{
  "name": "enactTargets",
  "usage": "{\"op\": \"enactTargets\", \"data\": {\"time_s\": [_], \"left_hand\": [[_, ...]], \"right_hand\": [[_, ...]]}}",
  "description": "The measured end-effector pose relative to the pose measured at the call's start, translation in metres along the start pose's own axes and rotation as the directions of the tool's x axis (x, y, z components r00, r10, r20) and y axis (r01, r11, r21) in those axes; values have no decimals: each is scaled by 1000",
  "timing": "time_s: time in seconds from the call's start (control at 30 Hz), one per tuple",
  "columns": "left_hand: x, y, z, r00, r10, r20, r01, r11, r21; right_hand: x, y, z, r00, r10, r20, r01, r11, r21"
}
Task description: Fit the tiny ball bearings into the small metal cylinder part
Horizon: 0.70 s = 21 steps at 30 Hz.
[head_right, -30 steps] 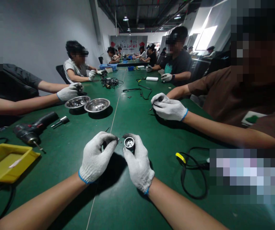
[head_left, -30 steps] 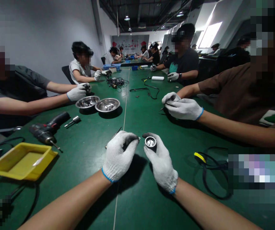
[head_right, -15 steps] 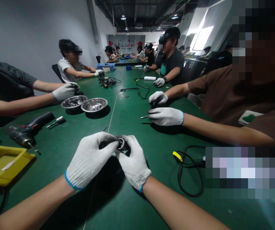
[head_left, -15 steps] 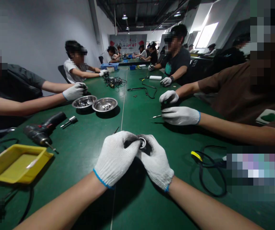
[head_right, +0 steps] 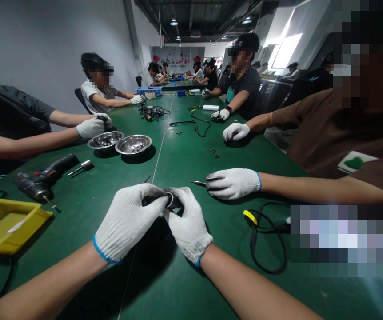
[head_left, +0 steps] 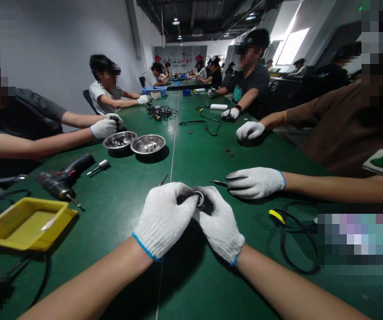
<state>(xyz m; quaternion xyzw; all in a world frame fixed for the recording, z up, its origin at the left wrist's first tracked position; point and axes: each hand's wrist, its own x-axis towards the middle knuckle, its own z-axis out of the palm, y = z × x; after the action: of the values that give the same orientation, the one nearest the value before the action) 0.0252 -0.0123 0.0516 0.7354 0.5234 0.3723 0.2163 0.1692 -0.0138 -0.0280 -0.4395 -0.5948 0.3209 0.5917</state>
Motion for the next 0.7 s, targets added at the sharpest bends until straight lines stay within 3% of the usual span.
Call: {"op": "enactTargets", "data": {"time_s": [0.27, 0.47, 0.7], "left_hand": [[-1, -1, 2, 999, -41, 27, 41, 999, -1], [-2, -2, 2, 1000, 5, 19, -6, 1000, 22], [-1, 0, -2, 998, 25, 61, -35, 986, 165]], "right_hand": [[0, 0, 1, 1000, -19, 0, 19, 1000, -15], [0, 0, 2, 1000, -30, 0, 30, 999, -18], [-1, -1, 1, 999, -33, 16, 33, 998, -52]]}}
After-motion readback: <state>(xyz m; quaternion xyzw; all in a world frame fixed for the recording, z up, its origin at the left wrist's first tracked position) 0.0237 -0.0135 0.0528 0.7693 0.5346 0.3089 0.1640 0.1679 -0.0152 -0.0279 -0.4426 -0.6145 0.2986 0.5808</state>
